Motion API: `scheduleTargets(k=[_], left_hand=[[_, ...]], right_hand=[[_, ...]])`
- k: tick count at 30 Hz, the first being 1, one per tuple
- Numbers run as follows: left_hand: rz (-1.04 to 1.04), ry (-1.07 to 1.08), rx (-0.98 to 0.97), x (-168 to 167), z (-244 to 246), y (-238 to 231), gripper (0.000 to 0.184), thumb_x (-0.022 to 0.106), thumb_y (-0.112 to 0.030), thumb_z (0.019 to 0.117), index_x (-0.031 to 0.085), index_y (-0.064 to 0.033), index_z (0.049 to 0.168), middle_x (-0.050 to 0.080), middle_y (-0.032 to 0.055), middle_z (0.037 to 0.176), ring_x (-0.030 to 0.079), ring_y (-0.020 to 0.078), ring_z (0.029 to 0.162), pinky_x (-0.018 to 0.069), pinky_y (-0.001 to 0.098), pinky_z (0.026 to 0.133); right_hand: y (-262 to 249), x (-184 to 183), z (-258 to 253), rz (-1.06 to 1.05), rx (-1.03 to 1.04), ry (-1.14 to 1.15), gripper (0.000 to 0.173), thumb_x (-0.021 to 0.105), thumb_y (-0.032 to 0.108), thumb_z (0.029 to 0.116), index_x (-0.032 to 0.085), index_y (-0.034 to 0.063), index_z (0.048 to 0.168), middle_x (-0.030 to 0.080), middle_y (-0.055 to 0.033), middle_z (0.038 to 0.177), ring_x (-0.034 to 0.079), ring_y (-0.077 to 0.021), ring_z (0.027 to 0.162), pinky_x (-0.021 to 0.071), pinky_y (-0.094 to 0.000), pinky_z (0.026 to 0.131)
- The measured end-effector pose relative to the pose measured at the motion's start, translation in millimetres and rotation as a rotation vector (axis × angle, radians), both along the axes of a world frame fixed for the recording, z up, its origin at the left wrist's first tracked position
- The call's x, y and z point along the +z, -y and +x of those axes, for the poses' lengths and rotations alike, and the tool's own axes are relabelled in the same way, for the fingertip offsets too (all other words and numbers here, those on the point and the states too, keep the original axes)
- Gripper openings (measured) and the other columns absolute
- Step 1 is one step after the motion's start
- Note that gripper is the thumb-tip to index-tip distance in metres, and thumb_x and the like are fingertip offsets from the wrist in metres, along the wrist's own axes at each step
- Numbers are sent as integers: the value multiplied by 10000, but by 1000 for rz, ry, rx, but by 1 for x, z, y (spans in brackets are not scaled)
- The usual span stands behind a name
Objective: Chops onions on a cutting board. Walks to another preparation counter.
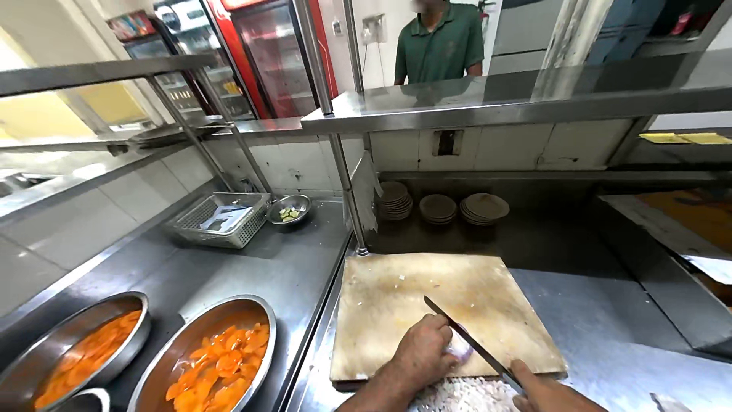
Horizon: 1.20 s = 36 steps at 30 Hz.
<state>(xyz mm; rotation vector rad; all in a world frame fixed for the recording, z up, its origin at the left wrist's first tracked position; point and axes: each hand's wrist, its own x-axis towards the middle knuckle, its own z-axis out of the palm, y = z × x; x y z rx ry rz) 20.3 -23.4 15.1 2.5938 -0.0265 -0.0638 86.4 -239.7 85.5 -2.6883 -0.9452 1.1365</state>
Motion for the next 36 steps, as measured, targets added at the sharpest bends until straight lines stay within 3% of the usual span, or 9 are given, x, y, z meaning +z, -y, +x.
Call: scheduleTargets(k=[4, 8, 11, 15, 19, 26, 30, 34, 36], left_hand=[[-28, 59, 1, -9, -5, 3, 356, 688, -290, 958, 702, 42, 1087, 632, 190, 1325, 576, 327, 1279, 458, 423, 1103], [-26, 165, 3, -19, -8, -1, 326, 697, -271, 952, 713, 45, 1030, 660, 200, 1276, 605, 336, 1247, 486, 423, 1077], [-39, 206, 1, -26, -11, 3, 322, 685, -272, 961, 717, 35, 1048, 673, 189, 1261, 614, 325, 1239, 488, 413, 1076], [-36, 284, 4, -29, -11, 0, 291, 708, -248, 944, 722, 40, 984, 688, 200, 1219, 640, 335, 1201, 512, 422, 1050], [-46, 383, 15, -42, -13, 3, 288, 710, -268, 946, 734, 17, 984, 708, 173, 1176, 659, 310, 1170, 530, 401, 1030], [-57, 426, 50, -48, -17, 4, 261, 704, -250, 951, 740, 5, 986, 712, 163, 1177, 666, 300, 1170, 538, 402, 1030], [-30, 474, 52, -50, -16, 1, 253, 709, -239, 946, 733, 13, 943, 719, 170, 1163, 681, 300, 1143, 554, 396, 1002], [-15, 534, 55, -58, -16, 2, 238, 705, -243, 950, 742, -8, 946, 725, 147, 1121, 687, 281, 1121, 559, 372, 994], [9, 543, 45, -57, -15, -2, 221, 703, -233, 952, 739, -15, 942, 729, 142, 1124, 689, 276, 1125, 562, 370, 992]], right_hand=[[-15, -47, -2, 11, -37, -6, 451, 448, 322, 1089, 414, 42, 1440, 686, -280, 1118, 686, -470, 1068, 534, -641, 892], [-2, 3, -3, -26, 17, -8, 459, 445, 332, 1098, 432, 12, 1426, 664, -310, 1107, 668, -498, 1048, 516, -660, 873], [-14, -46, -3, 11, -19, -19, 452, 456, 317, 1087, 419, 37, 1439, 683, -287, 1111, 683, -478, 1059, 534, -648, 884], [-4, 3, -1, -19, 33, -14, 462, 453, 334, 1094, 435, 19, 1431, 671, -304, 1102, 668, -498, 1051, 517, -659, 879], [-15, -48, -4, 48, -20, -22, 458, 452, 309, 1087, 426, 22, 1442, 682, -300, 1121, 679, -492, 1066, 525, -660, 894], [-18, -44, -7, 13, 10, -22, 446, 451, 316, 1090, 415, 43, 1441, 683, -283, 1110, 687, -473, 1055, 539, -642, 884], [-7, 5, -4, -52, 45, -32, 460, 470, 334, 1090, 433, 35, 1438, 672, -292, 1107, 672, -481, 1050, 523, -643, 878], [-21, -53, -7, 22, -9, -40, 438, 460, 311, 1087, 413, 52, 1436, 688, -266, 1077, 696, -455, 1022, 548, -624, 866], [-16, -29, -3, -9, 23, -14, 442, 482, 322, 1083, 438, 49, 1428, 685, -273, 1088, 686, -469, 1036, 538, -638, 869]])
